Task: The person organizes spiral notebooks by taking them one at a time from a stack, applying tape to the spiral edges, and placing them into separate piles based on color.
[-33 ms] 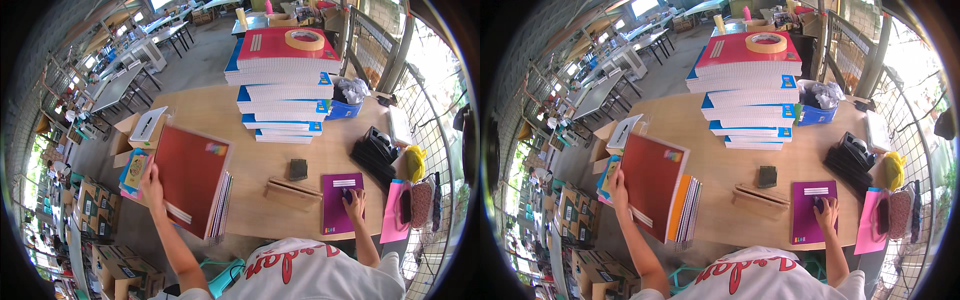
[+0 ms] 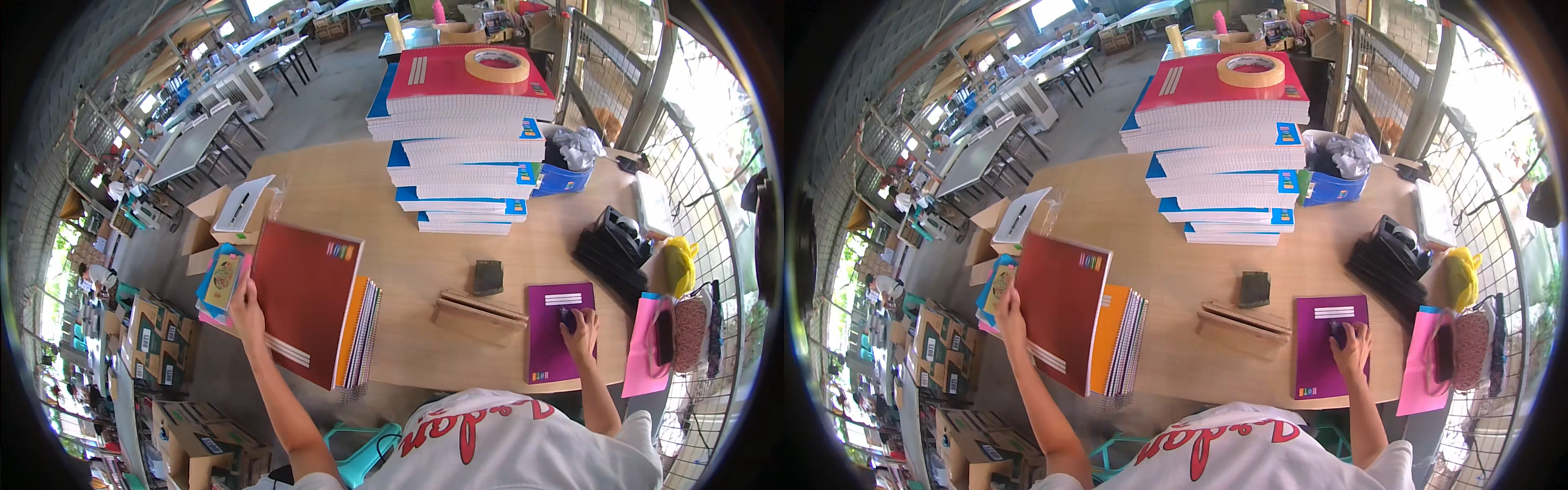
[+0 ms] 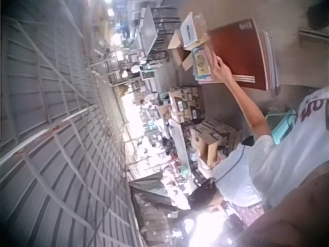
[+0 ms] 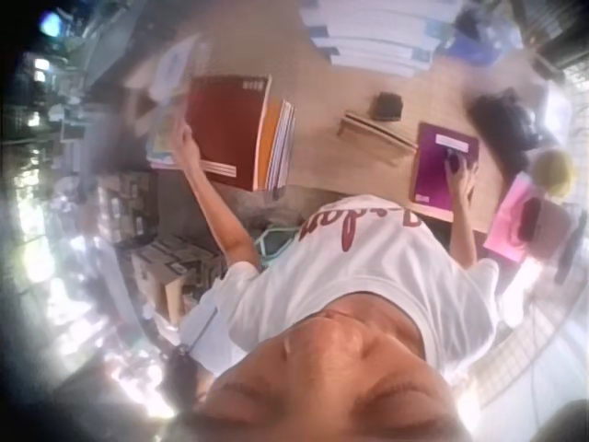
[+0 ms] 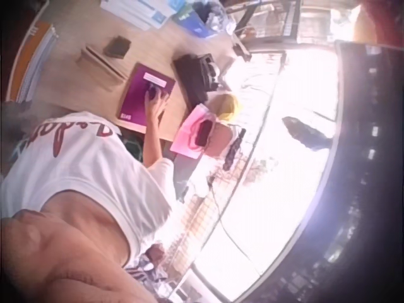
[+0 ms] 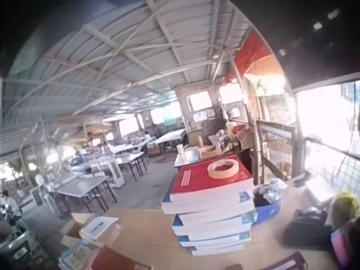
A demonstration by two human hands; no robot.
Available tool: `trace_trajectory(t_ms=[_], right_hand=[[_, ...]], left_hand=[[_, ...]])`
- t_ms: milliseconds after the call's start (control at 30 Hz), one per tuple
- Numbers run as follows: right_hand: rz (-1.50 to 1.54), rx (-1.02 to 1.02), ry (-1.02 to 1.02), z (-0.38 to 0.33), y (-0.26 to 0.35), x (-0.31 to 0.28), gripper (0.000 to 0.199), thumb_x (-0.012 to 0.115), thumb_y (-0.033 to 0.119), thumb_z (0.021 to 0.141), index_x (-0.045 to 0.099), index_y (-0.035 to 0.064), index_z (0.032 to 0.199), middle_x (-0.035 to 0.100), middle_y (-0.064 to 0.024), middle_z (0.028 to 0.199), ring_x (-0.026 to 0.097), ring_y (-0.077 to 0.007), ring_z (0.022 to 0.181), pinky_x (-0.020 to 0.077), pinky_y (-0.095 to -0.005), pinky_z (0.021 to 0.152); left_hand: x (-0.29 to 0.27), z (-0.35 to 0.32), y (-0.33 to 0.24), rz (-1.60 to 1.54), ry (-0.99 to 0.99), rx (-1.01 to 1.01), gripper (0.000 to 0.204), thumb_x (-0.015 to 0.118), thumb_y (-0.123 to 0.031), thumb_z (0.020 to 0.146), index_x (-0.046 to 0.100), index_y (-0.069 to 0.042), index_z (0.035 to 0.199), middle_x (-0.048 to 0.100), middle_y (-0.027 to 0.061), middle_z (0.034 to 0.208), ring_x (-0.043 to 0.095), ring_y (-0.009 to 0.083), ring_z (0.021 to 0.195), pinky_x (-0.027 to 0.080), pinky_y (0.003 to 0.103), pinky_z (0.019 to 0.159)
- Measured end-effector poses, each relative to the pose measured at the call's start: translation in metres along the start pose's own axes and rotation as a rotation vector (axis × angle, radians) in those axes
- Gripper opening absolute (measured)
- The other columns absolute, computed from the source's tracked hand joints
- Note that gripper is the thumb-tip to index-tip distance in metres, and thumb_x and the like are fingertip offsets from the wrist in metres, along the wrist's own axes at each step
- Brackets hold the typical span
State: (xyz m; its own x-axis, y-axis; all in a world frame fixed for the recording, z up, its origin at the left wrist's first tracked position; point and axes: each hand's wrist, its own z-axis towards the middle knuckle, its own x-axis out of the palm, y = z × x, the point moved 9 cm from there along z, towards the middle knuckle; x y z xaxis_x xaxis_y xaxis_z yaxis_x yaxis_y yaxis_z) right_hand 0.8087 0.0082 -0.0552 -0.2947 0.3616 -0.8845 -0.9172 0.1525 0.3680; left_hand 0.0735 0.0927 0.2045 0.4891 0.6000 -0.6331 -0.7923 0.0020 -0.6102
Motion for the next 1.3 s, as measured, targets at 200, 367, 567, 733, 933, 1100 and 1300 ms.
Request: trace_trajectory(t_ms=[200,367,567,733,933,1100,1300], right_hand=[[-0.023,0.017,-0.05,-0.006,-0.004,-0.001,0.053,0.083,0.017,0.07,0.062,0.0094,0.118,0.052,-0.013,0.117,0.051,-0.0349,0.112,0.0433,-0.0498,0.094],[-0.024,0.016,-0.058,-0.007,-0.001,-0.003,0.054,0.08,0.016,0.073,0.061,0.0086,0.123,0.051,-0.0148,0.118,0.05,-0.0357,0.113,0.0424,-0.0505,0.095],[-0.023,0.038,-0.045,-0.011,0.0,0.0,0.057,0.079,0.016,0.075,0.058,0.0089,0.128,0.051,-0.0157,0.12,0.05,-0.0367,0.114,0.0419,-0.0513,0.095],[-0.031,0.0,-0.191,0.016,0.03,-0.035,0.063,0.078,0.016,0.075,0.056,0.0101,0.134,0.05,-0.0189,0.131,0.048,-0.039,0.12,0.0404,-0.0523,0.101],[0.391,-0.42,-0.492,0.188,0.242,-0.217,0.041,0.077,0.008,0.077,0.069,0.0082,0.117,0.058,-0.0176,0.121,0.054,-0.0371,0.117,0.0431,-0.0458,0.103],[0.26,-0.676,-0.554,0.33,0.345,-0.238,0.031,0.073,0.024,0.085,0.071,0.0142,0.115,0.061,-0.0115,0.126,0.052,-0.0371,0.124,0.0431,-0.0466,0.104],[0.219,-0.338,-0.099,0.405,0.348,-0.192,0.029,0.071,0.023,0.082,0.073,0.0144,0.11,0.07,-0.0112,0.118,0.066,-0.0334,0.111,0.047,-0.0648,0.091]], left_hand=[[0.051,-0.062,0.105,0.428,0.119,-0.315,0.031,0.051,-0.026,0.102,0.068,-0.017,0.126,0.07,0.0133,0.11,0.064,0.0317,0.103,0.049,0.044,0.092],[0.072,-0.078,0.097,0.658,0.005,-0.25,0.03,0.058,-0.02,0.098,0.067,-0.024,0.127,0.065,0.0062,0.103,0.06,0.0288,0.102,0.046,0.047,0.093],[0.083,-0.079,0.105,0.519,0.067,-0.358,0.036,0.06,-0.015,0.096,0.063,-0.019,0.132,0.06,0.0093,0.115,0.056,0.0338,0.111,0.043,0.051,0.099],[0.072,-0.065,0.056,0.636,-0.204,-0.039,0.04,0.062,-0.016,0.095,0.06,-0.01,0.135,0.057,0.0163,0.13,0.056,0.035,0.118,0.045,0.052,0.099],[0.141,0.084,-0.173,-0.217,0.011,0.282,0.036,0.062,-0.028,0.097,0.065,-0.003,0.124,0.065,0.0153,0.116,0.064,0.0252,0.106,0.05,0.037,0.089],[0.243,0.211,-0.316,-0.253,0.371,0.049,0.045,0.076,-0.047,0.086,0.071,-0.003,0.097,0.069,0.0043,0.088,0.06,0.0157,0.072,0.048,0.033,0.064],[0.323,0.259,-0.306,-0.125,0.623,-0.157,0.031,0.087,-0.017,0.079,0.07,0.002,0.097,0.069,0.0102,0.092,0.065,0.0201,0.078,0.055,0.038,0.066]])
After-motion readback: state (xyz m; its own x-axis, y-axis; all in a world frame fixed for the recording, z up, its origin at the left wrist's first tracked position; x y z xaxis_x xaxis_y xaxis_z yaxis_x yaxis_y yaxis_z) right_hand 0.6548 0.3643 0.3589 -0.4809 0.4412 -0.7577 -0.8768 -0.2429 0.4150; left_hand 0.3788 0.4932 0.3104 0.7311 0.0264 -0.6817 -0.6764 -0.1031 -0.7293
